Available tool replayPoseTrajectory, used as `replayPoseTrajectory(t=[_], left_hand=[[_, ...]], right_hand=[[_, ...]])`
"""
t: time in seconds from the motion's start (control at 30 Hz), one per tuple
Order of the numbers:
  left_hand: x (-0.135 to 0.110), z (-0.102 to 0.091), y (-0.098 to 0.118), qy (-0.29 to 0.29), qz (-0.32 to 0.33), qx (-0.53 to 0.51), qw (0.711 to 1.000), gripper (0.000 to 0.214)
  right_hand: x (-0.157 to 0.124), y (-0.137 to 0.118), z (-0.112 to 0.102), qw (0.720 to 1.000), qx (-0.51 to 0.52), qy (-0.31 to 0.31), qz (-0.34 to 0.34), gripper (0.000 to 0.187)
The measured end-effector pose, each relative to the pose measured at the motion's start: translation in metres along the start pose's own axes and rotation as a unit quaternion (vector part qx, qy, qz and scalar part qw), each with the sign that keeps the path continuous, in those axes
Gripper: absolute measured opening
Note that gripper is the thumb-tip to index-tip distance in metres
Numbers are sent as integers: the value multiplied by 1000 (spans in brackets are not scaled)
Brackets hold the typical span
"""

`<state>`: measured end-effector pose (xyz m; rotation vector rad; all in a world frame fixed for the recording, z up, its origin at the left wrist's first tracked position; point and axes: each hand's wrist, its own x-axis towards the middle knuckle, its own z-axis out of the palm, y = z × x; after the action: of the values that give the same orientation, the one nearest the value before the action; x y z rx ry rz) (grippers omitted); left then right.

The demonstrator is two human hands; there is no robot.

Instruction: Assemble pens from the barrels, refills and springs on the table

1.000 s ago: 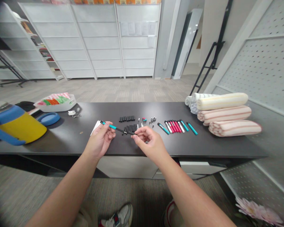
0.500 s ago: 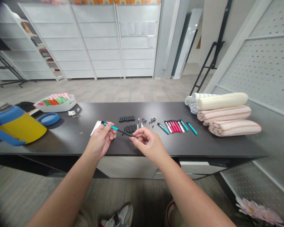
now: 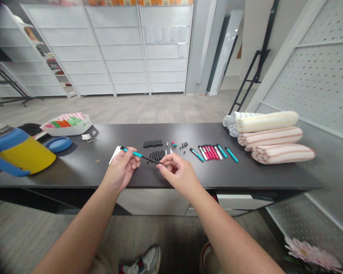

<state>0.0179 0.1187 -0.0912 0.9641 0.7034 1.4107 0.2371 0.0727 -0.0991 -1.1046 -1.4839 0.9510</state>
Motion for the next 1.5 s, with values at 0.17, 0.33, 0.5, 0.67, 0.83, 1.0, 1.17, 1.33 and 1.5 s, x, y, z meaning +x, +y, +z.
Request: replayPoseTrajectory(t=[0.17, 0.33, 0.5, 0.67, 0.83, 1.0, 1.17, 1.33, 1.5], left_hand=[[-1, 0, 0, -1, 0, 2, 1000, 35], [-2, 1, 0, 1, 5, 25, 1000, 36], [-2, 2, -1, -1, 19, 39, 999, 36], [-2, 1, -4, -14, 24, 74, 997, 35], [-3, 2, -2, -11, 25, 73, 997, 38], [-5, 5, 1, -19, 17, 65, 998, 41], [-6, 4, 0, -58, 30, 108, 992, 35], [-7, 0, -3, -77, 32, 129, 988, 33], [-7, -3, -5, -91, 33, 150, 984, 33]], right_hand=[[0, -1, 0, 1000, -4, 3, 1, 25], [0, -2, 0, 1000, 10, -1, 4, 25], [0, -3, -1, 1000, 21, -5, 6, 26], [1, -3, -1, 999, 40, -8, 11, 24], [1, -3, -1, 999, 36, -22, 8, 25], [1, -2, -1, 1000, 6, -25, 10, 28], [1, -1, -2, 999, 24, -35, 9, 28], [0, -2, -3, 998, 34, -43, 12, 27], [0, -3, -4, 998, 33, -48, 13, 27]])
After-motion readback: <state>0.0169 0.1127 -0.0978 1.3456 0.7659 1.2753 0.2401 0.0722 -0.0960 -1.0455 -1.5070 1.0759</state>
